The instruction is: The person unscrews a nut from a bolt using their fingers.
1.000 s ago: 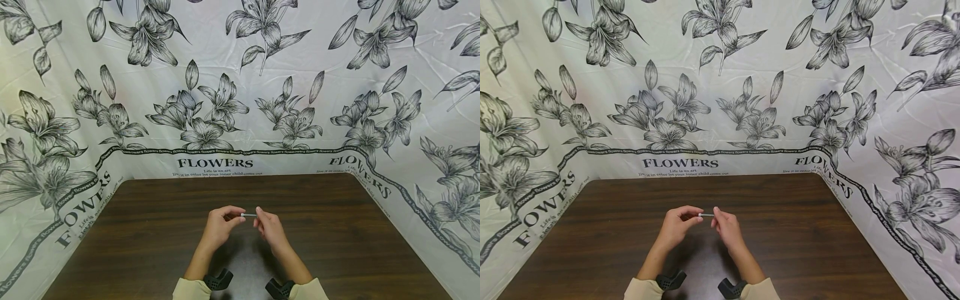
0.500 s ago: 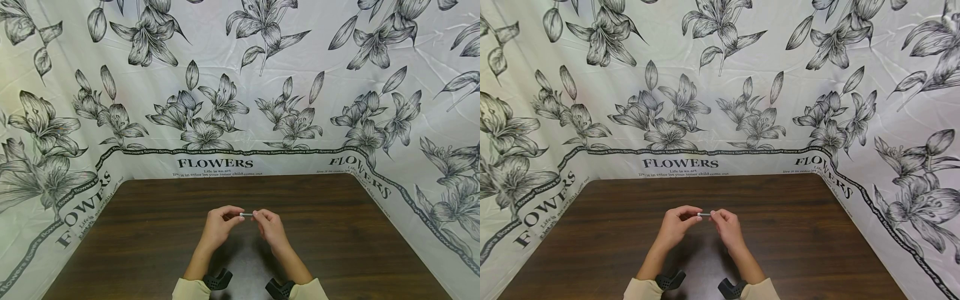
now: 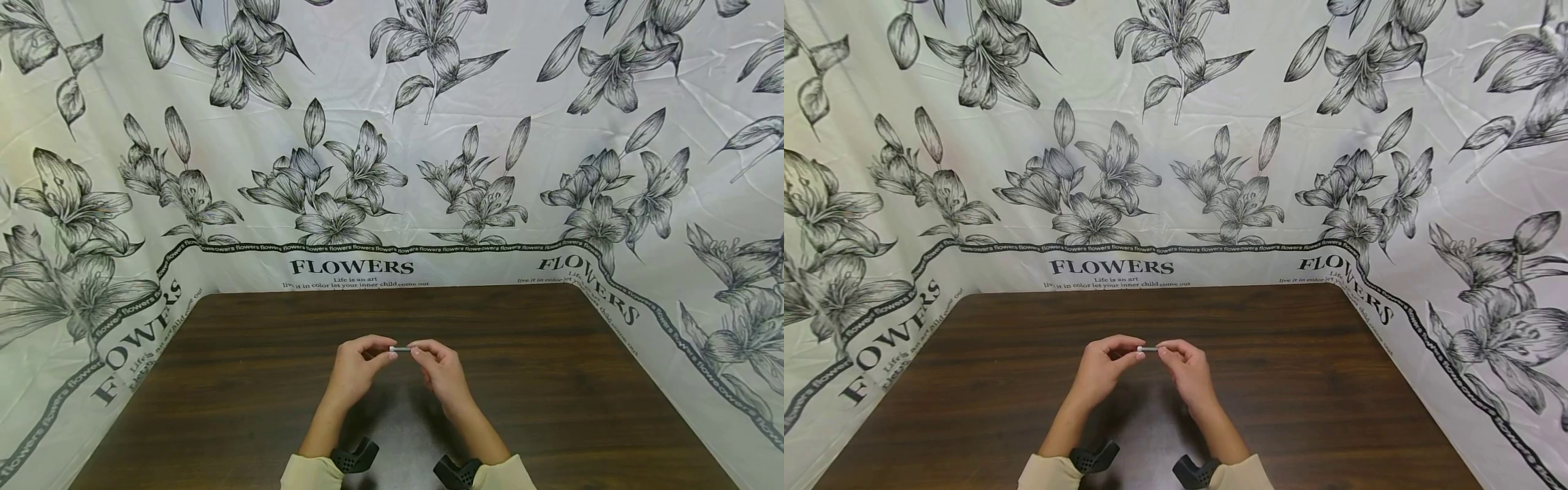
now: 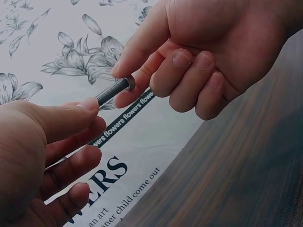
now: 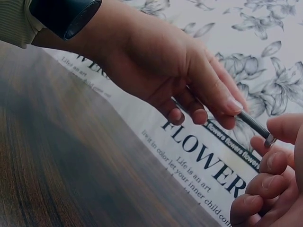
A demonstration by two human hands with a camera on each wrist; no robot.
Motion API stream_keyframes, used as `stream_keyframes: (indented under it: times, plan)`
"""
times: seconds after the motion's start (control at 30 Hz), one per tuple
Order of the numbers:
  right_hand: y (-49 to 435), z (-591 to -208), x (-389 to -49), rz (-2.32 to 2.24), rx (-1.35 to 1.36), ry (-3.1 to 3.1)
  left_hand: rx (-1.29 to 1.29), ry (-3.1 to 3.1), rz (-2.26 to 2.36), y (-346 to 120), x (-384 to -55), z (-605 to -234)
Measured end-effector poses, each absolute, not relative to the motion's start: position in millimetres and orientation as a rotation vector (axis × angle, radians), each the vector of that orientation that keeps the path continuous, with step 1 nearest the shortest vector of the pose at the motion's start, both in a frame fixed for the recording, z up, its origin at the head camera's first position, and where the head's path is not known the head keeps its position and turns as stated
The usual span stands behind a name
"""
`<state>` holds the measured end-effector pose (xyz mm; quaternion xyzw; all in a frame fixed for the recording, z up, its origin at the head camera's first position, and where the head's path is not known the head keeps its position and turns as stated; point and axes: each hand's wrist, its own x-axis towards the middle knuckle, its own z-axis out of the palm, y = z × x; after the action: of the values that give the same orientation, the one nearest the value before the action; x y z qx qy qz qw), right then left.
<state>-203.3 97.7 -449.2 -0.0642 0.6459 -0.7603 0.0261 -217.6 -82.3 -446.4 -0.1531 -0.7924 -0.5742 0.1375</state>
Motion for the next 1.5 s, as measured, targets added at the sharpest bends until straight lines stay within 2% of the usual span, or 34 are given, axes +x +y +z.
stream_keyframes:
  times: [0.23, 0.53, 0.83, 1.0, 1.23, 1.5]
  plan:
    - [97, -435, -195, -2.363, -0.295, 1.995, -0.457, -2.291, -1.655, -79, -198, -417]
    - [98, -459, -208, -2.407, -0.283, 1.99, -0.45, -2.297, -1.664, -79, -197, -415]
    - [99, -447, -202, -2.357, -0.207, 2.025, -0.48, -2.329, -1.637, -79, -195, -413]
    - [97, -431, -193, -2.326, -0.173, 2.074, -0.499, -2.325, -1.648, -78, -195, -414]
    - [97, -428, -192, -2.24, -0.086, 2.056, -0.515, -2.323, -1.643, -84, -218, -450]
    - [96, -427, -192, -2.273, -0.091, 2.025, -0.524, -2.327, -1.622, -85, -218, -449]
